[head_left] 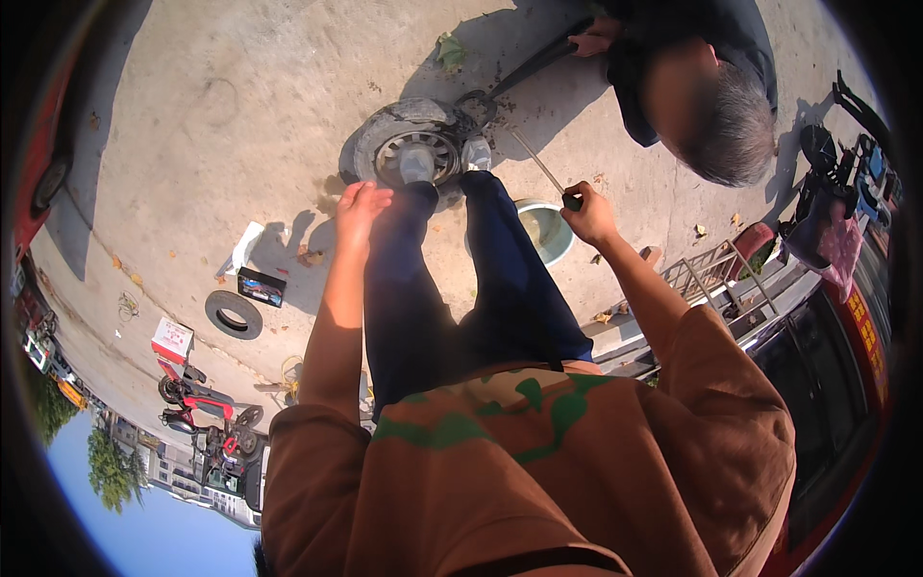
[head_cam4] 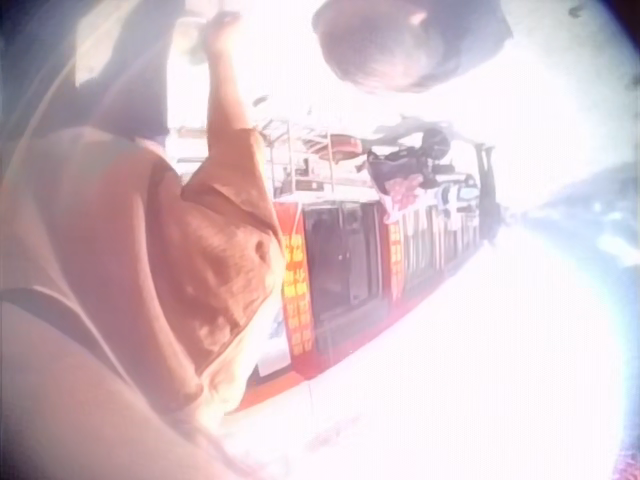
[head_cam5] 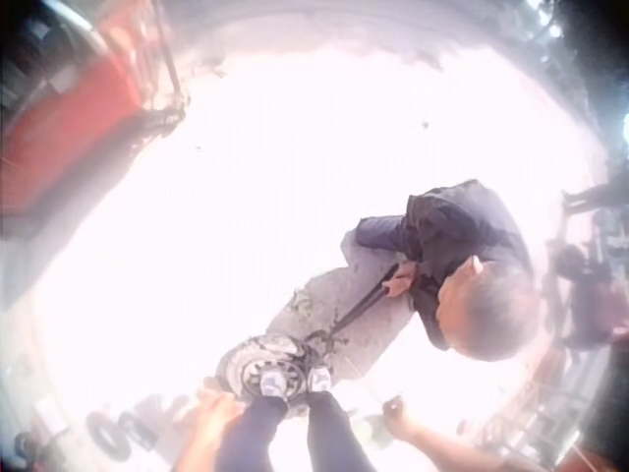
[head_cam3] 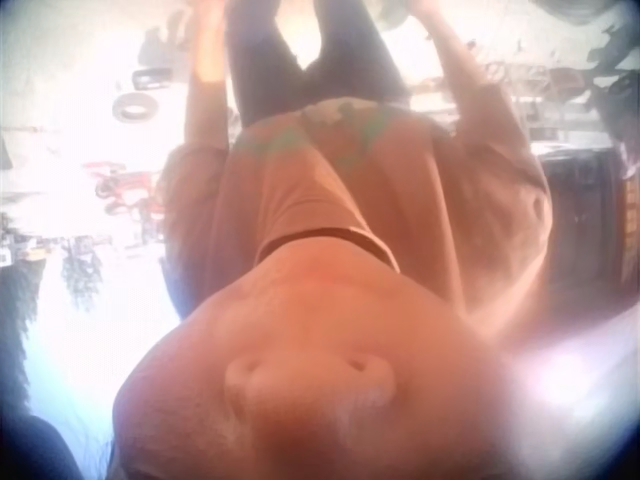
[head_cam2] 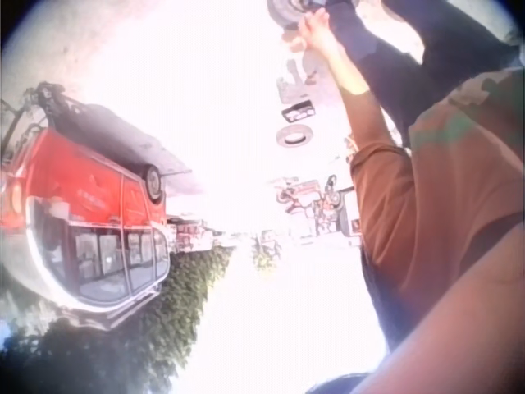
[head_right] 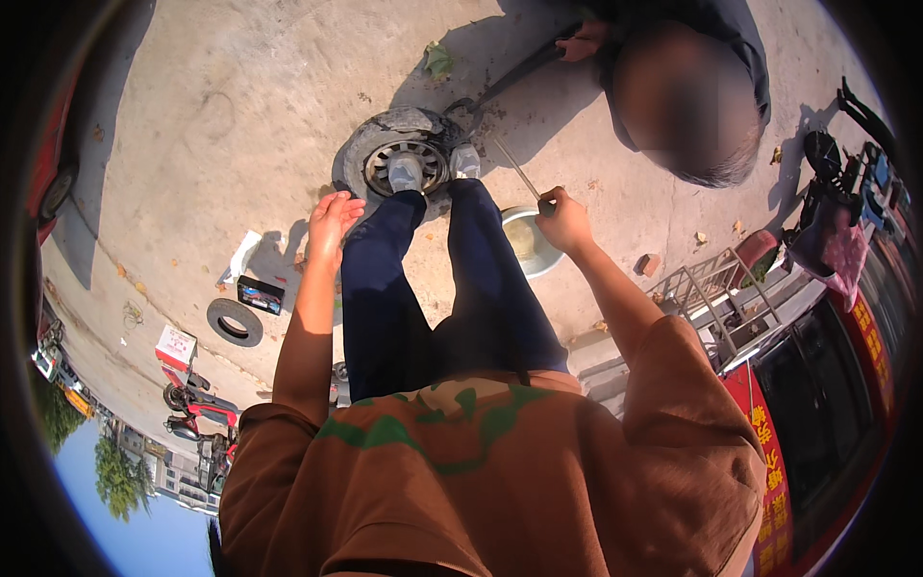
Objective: The person uses a tire lever and tire iron to pry the tire bead off the rim, then dips a cloth into a bucket of water and wipes the tire and rim. A second person assists by holding the tire and using a tire iron. The tire remains on the ground throughout.
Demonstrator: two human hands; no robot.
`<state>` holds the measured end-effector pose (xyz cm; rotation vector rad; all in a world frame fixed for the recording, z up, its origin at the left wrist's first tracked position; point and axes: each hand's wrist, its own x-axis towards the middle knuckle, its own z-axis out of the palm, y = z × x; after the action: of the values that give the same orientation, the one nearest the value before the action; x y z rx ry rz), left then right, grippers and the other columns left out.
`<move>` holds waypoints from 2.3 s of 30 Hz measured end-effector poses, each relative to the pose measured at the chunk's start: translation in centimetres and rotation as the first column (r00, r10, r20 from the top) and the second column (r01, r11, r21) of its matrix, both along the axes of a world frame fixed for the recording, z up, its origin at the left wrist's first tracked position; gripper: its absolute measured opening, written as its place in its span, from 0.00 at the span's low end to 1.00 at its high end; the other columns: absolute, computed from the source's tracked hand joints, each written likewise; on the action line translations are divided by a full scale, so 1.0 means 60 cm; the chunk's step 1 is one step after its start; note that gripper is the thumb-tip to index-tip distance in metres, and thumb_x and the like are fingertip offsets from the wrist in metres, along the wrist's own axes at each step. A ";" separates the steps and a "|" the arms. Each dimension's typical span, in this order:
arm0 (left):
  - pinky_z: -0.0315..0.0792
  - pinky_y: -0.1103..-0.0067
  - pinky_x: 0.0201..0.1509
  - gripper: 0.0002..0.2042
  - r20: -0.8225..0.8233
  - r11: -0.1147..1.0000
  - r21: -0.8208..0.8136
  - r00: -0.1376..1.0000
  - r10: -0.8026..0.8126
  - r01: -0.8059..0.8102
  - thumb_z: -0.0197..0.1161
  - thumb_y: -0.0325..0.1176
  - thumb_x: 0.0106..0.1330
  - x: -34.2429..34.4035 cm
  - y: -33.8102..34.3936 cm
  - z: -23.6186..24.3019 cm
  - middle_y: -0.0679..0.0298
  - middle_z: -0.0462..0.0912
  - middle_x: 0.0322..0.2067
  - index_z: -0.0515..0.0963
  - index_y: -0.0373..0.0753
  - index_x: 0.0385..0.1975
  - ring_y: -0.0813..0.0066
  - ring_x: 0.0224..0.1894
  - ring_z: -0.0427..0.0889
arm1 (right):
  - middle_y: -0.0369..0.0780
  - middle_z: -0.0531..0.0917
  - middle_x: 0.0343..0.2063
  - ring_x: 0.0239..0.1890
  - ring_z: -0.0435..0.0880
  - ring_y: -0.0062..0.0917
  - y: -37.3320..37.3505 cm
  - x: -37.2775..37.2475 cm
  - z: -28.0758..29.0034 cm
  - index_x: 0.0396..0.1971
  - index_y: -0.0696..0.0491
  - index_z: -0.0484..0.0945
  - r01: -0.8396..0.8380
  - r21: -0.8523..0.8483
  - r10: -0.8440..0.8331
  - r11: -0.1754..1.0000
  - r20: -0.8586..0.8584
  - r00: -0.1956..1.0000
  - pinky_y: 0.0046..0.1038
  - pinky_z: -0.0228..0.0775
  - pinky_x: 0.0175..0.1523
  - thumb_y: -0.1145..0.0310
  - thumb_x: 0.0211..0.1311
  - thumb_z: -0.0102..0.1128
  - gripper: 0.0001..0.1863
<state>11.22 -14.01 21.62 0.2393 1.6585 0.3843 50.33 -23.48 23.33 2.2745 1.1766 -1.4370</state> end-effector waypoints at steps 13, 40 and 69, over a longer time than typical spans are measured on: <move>0.74 0.78 0.46 0.10 -0.058 0.999 0.038 0.998 -0.037 0.040 0.54 0.36 0.71 0.040 0.035 -0.020 0.55 0.85 0.36 0.73 0.36 0.43 0.73 0.35 0.82 | 0.44 0.83 0.38 0.45 0.81 0.39 0.122 -0.051 -0.175 0.40 0.49 0.82 -0.358 0.144 0.372 0.923 -0.086 0.924 0.38 0.73 0.48 0.73 0.49 0.58 0.16; 0.74 0.77 0.49 0.09 -0.014 0.919 0.168 0.933 -0.360 0.357 0.54 0.32 0.72 0.223 0.116 0.116 0.56 0.84 0.34 0.76 0.36 0.44 0.73 0.38 0.82 | 0.46 0.84 0.31 0.37 0.86 0.40 0.074 -0.109 -0.295 0.35 0.55 0.77 -0.360 0.190 0.375 0.913 -0.048 0.926 0.38 0.79 0.41 0.73 0.57 0.53 0.07; 0.77 0.76 0.47 0.09 -0.110 0.987 0.136 0.991 -0.074 0.089 0.53 0.30 0.71 0.133 0.011 0.191 0.55 0.83 0.33 0.75 0.32 0.43 0.69 0.38 0.83 | 0.47 0.85 0.38 0.43 0.86 0.40 0.146 -0.199 -0.310 0.35 0.55 0.84 -0.161 0.098 0.172 0.982 -0.123 0.977 0.36 0.79 0.45 0.73 0.57 0.55 0.10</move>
<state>19.18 -13.36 33.05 0.4384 1.7203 0.4332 38.37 -14.72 4.73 2.1036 1.4588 -1.5175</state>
